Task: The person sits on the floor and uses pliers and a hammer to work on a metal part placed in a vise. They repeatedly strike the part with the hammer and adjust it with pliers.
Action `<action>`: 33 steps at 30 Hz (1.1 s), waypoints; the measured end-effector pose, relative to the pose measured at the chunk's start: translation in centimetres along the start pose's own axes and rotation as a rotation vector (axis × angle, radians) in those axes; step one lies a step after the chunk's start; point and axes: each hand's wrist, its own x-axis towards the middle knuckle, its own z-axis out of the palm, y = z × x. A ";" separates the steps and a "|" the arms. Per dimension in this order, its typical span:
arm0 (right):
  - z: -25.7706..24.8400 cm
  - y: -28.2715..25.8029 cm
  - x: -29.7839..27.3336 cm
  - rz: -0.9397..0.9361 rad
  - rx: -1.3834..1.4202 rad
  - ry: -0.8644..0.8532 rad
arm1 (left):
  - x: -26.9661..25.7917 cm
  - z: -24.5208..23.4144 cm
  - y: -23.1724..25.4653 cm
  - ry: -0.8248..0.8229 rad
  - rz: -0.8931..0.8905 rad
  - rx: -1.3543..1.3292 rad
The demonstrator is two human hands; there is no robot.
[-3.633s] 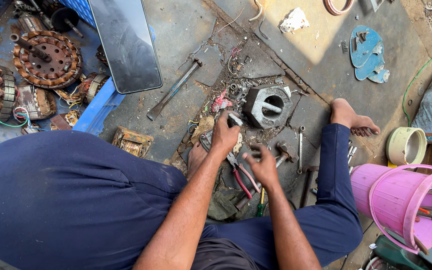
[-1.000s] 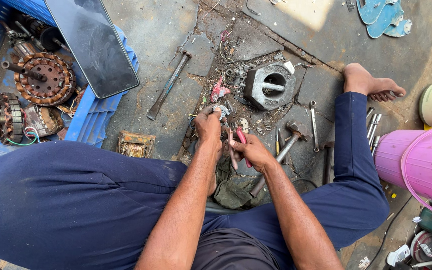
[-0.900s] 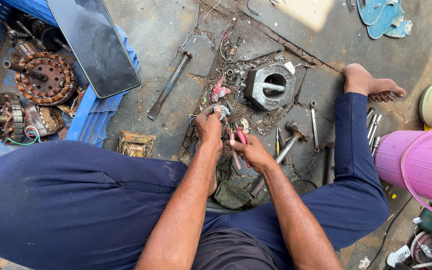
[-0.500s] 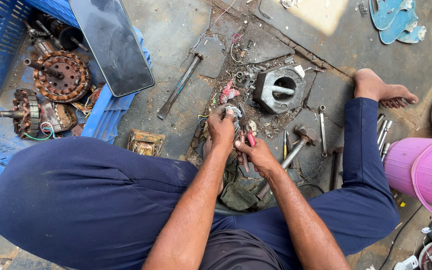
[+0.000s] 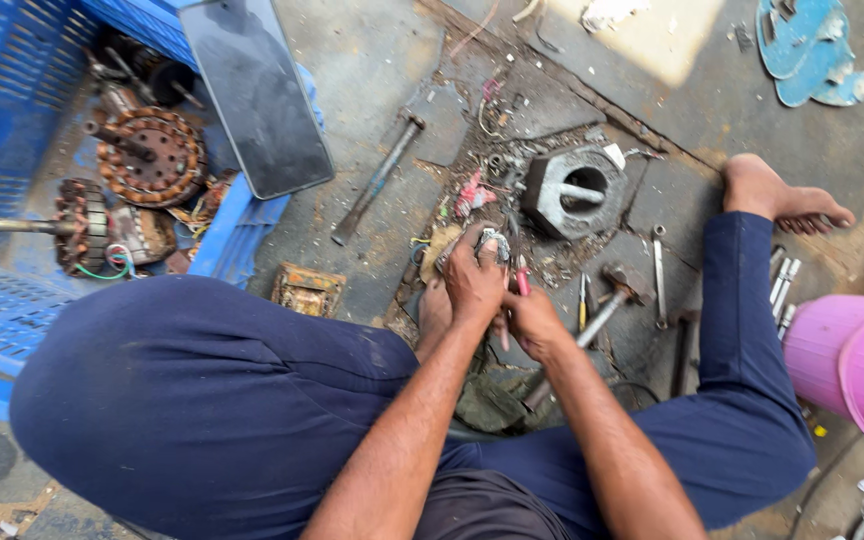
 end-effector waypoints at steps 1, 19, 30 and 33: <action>0.0 -0.7 -0.4 0.019 -0.020 -0.052 | 0.4 -0.3 0.2 0.052 -0.097 -0.041; -4.7 -1.8 -10.2 0.058 -0.115 -0.040 | 1.1 -2.0 -0.9 -0.129 -0.876 0.099; -4.8 0.2 -9.4 0.041 -0.040 0.003 | 0.1 -0.8 -3.8 -0.071 -0.760 0.014; -4.7 0.4 -9.2 0.049 -0.035 0.033 | -0.6 -0.1 -3.5 -0.028 -0.748 -0.474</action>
